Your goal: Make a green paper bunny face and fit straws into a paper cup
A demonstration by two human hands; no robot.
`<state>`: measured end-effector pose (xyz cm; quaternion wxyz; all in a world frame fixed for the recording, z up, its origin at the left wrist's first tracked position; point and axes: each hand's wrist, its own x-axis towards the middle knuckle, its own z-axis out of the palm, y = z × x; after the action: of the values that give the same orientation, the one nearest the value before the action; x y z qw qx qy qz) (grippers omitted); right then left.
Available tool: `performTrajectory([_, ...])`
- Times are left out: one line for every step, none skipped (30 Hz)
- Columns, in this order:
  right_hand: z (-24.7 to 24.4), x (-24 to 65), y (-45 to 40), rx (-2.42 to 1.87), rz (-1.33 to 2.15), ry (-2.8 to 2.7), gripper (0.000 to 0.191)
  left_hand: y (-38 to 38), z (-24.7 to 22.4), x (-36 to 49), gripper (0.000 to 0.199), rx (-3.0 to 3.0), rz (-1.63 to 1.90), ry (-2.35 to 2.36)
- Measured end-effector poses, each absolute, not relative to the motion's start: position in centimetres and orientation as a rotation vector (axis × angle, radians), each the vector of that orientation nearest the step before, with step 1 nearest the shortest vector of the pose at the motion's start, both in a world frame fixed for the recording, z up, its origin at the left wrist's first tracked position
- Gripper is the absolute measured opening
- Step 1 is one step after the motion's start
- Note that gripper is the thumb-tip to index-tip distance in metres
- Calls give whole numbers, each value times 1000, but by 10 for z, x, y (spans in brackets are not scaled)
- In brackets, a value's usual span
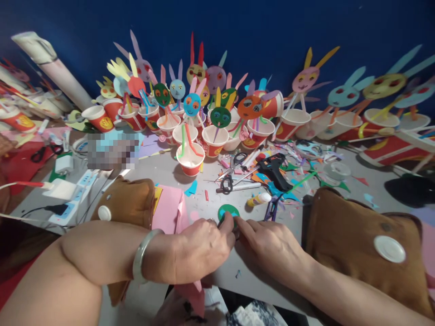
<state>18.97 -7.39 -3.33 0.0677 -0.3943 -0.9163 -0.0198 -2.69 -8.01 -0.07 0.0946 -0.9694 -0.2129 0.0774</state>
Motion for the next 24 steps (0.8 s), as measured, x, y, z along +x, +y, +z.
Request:
performTrajectory([-33,190,-74,-1162,-51,-2742,16,-81,-4,-26,59,-2902,202,-619])
performTrajectory([-33,190,-74,-1138,-45,-2721,13,-81,-6,-24,54,-2926,168,-613])
performTrajectory([-33,190,-74,-1117,-41,-2700,13,-81,-7,-23,47,-2949,130,-607])
performTrajectory([-33,190,-74,-1095,-35,-2686,14,-81,-7,-22,38,-2968,103,-604])
performTrajectory([-33,190,-74,-1075,-29,-2678,15,-81,-7,-20,29,-2983,79,-601])
performTrajectory([-33,190,-73,-1055,-25,-2673,16,-81,-6,-19,23,-2998,69,-595])
performTrajectory([-34,190,-73,-1036,-25,-2668,17,-80,-4,-18,20,-3007,72,-594])
performTrajectory([-34,190,-72,-1020,-23,-2664,17,-79,-2,-17,18,-3016,85,-596])
performTrajectory([-35,191,-70,-999,-21,-2657,16,-78,0,-16,18,-3025,106,-595])
performTrajectory([-35,191,-69,-970,-21,-2649,15,-77,1,-16,20,-3033,132,-599])
performTrajectory([-36,191,-67,-931,-24,-2640,14,-76,2,-15,22,-3042,157,-600])
performTrajectory([-37,192,-64,-889,-26,-2634,14,-75,4,-15,22,-3053,181,-602])
performTrajectory([-39,192,-62,-845,-31,-2629,13,-74,5,-15,22,-3067,195,-598])
performTrajectory([-40,193,-60,-803,-40,-2625,14,-73,6,-15,21,-3083,207,-591])
performTrajectory([-42,193,-58,-765,-48,-2619,14,-72,7,-16,20,-3097,218,-586])
performTrajectory([-43,193,-56,-734,-53,-2615,15,-71,9,-16,18,-3110,225,-581])
performTrajectory([-44,193,-54,-706,-55,-2613,15,-71,11,-16,17,-3121,231,-576])
performTrajectory([-45,193,-53,-683,-60,-2610,15,-71,13,-17,17,-3128,238,-572])
performTrajectory([-46,193,-53,-664,-67,-2607,15,-70,14,-17,16,-3130,245,-570])
performTrajectory([-46,193,-52,-653,-74,-2605,15,-70,15,-17,16,-3129,250,-571])
performTrajectory([-46,192,-52,-646,-81,-2606,16,-71,16,-17,17,-3126,247,-572])
performTrajectory([-45,192,-52,-640,-86,-2607,16,-71,16,-17,17,-3121,237,-575])
performTrajectory([-45,192,-53,-635,-91,-2608,17,-71,15,-17,18,-3112,220,-576])
performTrajectory([-44,192,-53,-632,-91,-2610,18,-71,14,-17,17,-3103,195,-576])
